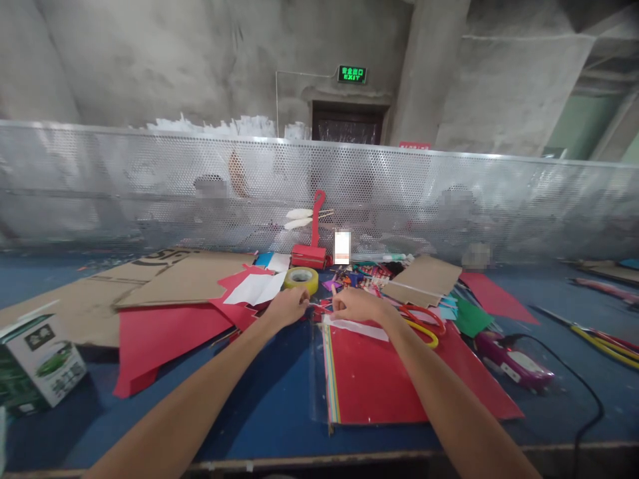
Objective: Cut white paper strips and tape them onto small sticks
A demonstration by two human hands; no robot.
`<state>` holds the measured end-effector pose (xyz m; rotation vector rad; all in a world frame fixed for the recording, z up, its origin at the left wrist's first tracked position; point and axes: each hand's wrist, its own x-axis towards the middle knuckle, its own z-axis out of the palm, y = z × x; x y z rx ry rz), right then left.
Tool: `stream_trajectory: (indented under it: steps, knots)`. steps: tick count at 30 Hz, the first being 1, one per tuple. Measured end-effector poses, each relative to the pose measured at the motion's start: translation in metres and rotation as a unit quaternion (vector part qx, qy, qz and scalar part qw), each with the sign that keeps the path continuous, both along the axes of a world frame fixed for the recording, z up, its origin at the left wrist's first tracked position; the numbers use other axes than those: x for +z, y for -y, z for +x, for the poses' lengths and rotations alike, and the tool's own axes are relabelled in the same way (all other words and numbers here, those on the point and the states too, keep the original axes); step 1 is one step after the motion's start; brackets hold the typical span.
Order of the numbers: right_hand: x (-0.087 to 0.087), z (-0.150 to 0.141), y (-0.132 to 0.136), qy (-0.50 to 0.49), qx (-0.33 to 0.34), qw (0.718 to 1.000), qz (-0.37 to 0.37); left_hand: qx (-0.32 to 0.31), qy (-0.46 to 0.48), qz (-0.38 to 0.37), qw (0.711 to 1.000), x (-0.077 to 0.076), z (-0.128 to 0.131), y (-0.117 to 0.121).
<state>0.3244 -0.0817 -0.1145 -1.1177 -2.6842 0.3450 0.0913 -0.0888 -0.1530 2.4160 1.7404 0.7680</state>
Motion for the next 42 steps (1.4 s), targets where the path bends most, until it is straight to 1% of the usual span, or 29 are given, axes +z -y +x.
stream_trajectory:
  steps: [3,6,8,10,13,15,17,19,21,23,25,27,29,32,35,39,42]
  knots:
    - [0.003,0.007,0.0,0.034,0.003,0.999,-0.033,0.013,-0.032,0.003,0.999,0.0,0.0,-0.001]
    - [0.004,0.01,-0.001,0.049,0.0,0.996,-0.08,0.021,-0.033,-0.002,0.999,0.0,-0.002,-0.002]
    - [0.004,0.01,-0.002,0.055,0.01,0.993,-0.104,0.026,-0.026,-0.009,0.999,0.0,-0.002,-0.002]
    - [0.004,0.011,-0.002,0.06,0.027,0.992,-0.111,0.026,-0.024,-0.019,0.999,0.001,-0.003,-0.002]
    - [0.006,0.013,-0.001,0.056,0.042,0.993,-0.093,0.023,-0.017,-0.023,0.999,0.001,-0.003,-0.001]
    - [0.007,0.014,0.0,0.016,0.043,0.996,-0.075,0.011,0.003,-0.004,1.0,0.001,-0.004,0.0]
    - [0.008,0.014,0.0,-0.055,0.042,0.995,-0.076,0.002,0.033,0.024,0.999,0.005,-0.004,0.001]
    - [0.009,0.011,0.0,-0.135,0.042,0.984,-0.104,-0.007,0.068,0.05,0.996,0.01,-0.002,0.004]
    - [0.01,0.006,0.0,-0.219,0.036,0.967,-0.128,-0.037,0.111,0.056,0.992,0.017,0.002,0.007]
    - [0.01,-0.001,0.0,-0.3,0.02,0.945,-0.13,-0.114,0.163,0.004,0.98,0.023,0.008,0.01]
    - [0.009,-0.008,0.0,-0.368,-0.003,0.921,-0.125,-0.188,0.237,-0.059,0.951,0.024,0.016,0.014]
    - [0.007,-0.014,0.0,-0.417,-0.025,0.9,-0.121,-0.23,0.309,-0.109,0.916,0.023,0.024,0.018]
    - [0.005,-0.019,0.0,-0.447,-0.045,0.885,-0.119,-0.246,0.351,-0.12,0.896,0.02,0.031,0.019]
    - [0.001,-0.024,-0.001,-0.468,-0.069,0.871,-0.13,-0.233,0.38,-0.101,0.889,0.018,0.035,0.018]
    - [-0.003,-0.025,-0.003,-0.476,-0.067,0.864,-0.15,-0.2,0.411,-0.091,0.885,0.019,0.032,0.013]
    - [-0.005,-0.023,-0.006,-0.472,-0.04,0.865,-0.165,-0.165,0.431,-0.103,0.881,0.019,0.024,0.007]
    - [-0.005,-0.021,-0.006,-0.47,-0.042,0.866,-0.166,-0.169,0.43,-0.12,0.879,0.018,0.022,0.006]
